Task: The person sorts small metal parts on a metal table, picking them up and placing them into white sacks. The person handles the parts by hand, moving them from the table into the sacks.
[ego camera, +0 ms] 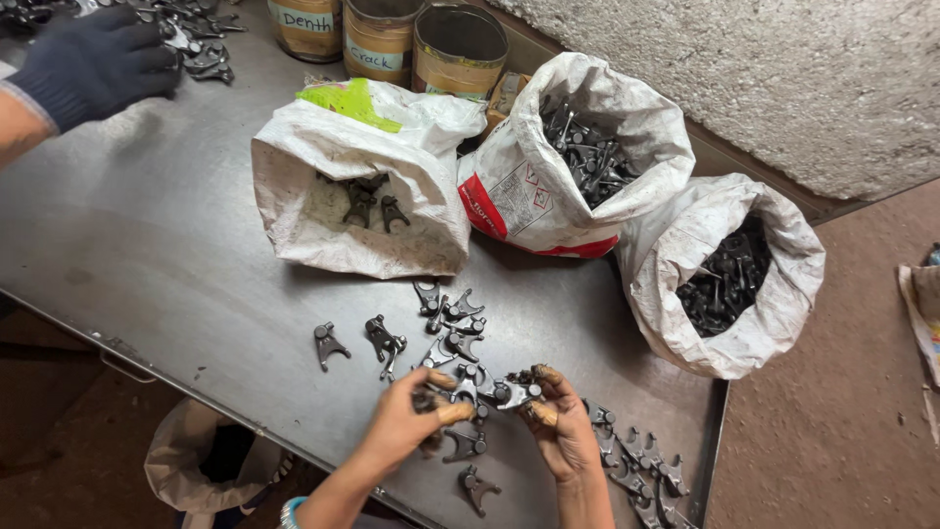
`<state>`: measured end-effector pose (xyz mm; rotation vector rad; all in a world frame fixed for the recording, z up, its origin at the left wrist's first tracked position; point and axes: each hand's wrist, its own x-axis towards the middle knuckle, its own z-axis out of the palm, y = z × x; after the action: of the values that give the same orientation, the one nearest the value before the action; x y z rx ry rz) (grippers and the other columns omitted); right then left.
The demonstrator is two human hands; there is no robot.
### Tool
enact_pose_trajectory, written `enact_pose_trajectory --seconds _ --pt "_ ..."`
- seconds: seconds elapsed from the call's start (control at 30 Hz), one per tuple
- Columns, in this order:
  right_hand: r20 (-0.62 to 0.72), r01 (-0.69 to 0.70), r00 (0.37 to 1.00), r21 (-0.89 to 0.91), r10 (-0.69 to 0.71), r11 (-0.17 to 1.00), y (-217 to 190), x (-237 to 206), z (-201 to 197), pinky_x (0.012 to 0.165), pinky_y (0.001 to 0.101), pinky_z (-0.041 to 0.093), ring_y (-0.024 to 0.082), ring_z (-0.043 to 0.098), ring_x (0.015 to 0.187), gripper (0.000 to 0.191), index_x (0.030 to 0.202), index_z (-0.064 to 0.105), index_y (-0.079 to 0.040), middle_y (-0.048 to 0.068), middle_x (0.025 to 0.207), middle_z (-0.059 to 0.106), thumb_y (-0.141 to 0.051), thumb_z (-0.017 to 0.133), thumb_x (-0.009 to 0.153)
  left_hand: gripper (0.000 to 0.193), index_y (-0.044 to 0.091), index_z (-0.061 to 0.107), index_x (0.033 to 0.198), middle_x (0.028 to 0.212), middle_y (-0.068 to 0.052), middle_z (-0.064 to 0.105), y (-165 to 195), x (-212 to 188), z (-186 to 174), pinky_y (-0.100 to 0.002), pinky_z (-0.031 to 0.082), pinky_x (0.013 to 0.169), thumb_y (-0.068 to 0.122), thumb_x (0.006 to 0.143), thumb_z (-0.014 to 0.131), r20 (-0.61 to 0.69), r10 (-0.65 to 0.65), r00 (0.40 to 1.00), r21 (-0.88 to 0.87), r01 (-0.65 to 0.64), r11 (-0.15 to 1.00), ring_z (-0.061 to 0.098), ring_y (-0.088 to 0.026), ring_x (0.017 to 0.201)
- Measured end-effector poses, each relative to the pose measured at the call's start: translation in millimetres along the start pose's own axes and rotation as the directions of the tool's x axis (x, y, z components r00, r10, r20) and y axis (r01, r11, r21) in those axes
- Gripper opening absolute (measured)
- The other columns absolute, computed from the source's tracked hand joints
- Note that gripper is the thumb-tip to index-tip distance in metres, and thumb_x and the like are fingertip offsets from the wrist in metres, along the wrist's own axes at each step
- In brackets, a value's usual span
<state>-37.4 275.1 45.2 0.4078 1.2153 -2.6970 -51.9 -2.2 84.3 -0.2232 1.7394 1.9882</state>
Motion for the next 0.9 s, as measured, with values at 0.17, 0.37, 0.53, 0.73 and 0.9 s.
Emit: enact_pose_trajectory --seconds 0.17,0.37,0.53,0.73,0.9 --pt "-0.027 -0.036 0.999 0.016 0.037 0.999 9.8 -9.7 -2.4 0.088 0.0362 0.061 0.021 0.07 0.1 0.053 0.123 0.064 -0.005 0.008 0.112 0.07 -0.001 0.081 0.074 0.02 0.008 0.068 0.106 0.077 -0.003 0.074 -23.7 27.3 37.0 -0.03 0.05 0.042 0.024 0.093 0.07 0.194 -0.195 0.961 -0.423 0.262 0.867 0.059 -0.012 0.051" --pt "-0.125 -0.029 0.992 -0.125 0.013 0.992 15.1 -16.9 1.6 0.066 0.0286 0.056 0.015 0.068 0.085 0.04 0.12 0.065 -0.004 0.004 0.105 0.072 -0.01 0.077 0.083 0.02 0.007 0.07 0.103 0.075 -0.003 0.068 -47.3 30.9 38.9 -0.028 0.05 0.046 0.025 0.096 0.073 0.297 -0.263 0.918 -0.442 0.376 0.815 0.06 -0.01 0.056" --pt "-0.131 -0.041 0.991 -0.234 0.011 0.971 19.7 -23.8 3.7 0.053 0.024 0.05 0.01 0.062 0.068 0.031 0.116 0.065 -0.002 0.006 0.089 0.071 -0.012 0.076 0.09 0.024 0.004 0.071 0.103 0.077 -0.001 0.07 -53.6 25.5 36.0 -0.026 0.049 0.049 0.026 0.094 0.075 0.302 -0.231 0.925 -0.455 0.353 0.817 0.06 -0.009 0.06" --pt "-0.056 0.053 0.994 -0.462 -0.089 0.885 24.1 -33.8 25.0 0.051 0.0227 0.046 0.008 0.06 0.065 0.031 0.112 0.066 0.001 0.004 0.082 0.07 -0.01 0.079 0.085 0.036 0.01 0.065 0.117 0.087 -0.004 0.072 -60.7 22.9 32.8 -0.032 0.056 0.061 0.033 0.091 0.07 0.183 -0.333 0.925 -0.521 0.379 0.765 0.067 -0.013 0.072" --pt "-0.045 0.085 0.992 -0.462 -0.119 0.883 22.1 -32.8 40.0 0.051 0.0228 0.045 0.009 0.06 0.065 0.029 0.109 0.066 0.002 0.004 0.083 0.072 -0.006 0.077 0.084 0.037 0.008 0.065 0.118 0.088 -0.004 0.073 -66.9 24.4 25.3 -0.032 0.057 0.063 0.036 0.094 0.069 0.165 -0.247 0.955 -0.53 0.296 0.794 0.068 -0.013 0.075"
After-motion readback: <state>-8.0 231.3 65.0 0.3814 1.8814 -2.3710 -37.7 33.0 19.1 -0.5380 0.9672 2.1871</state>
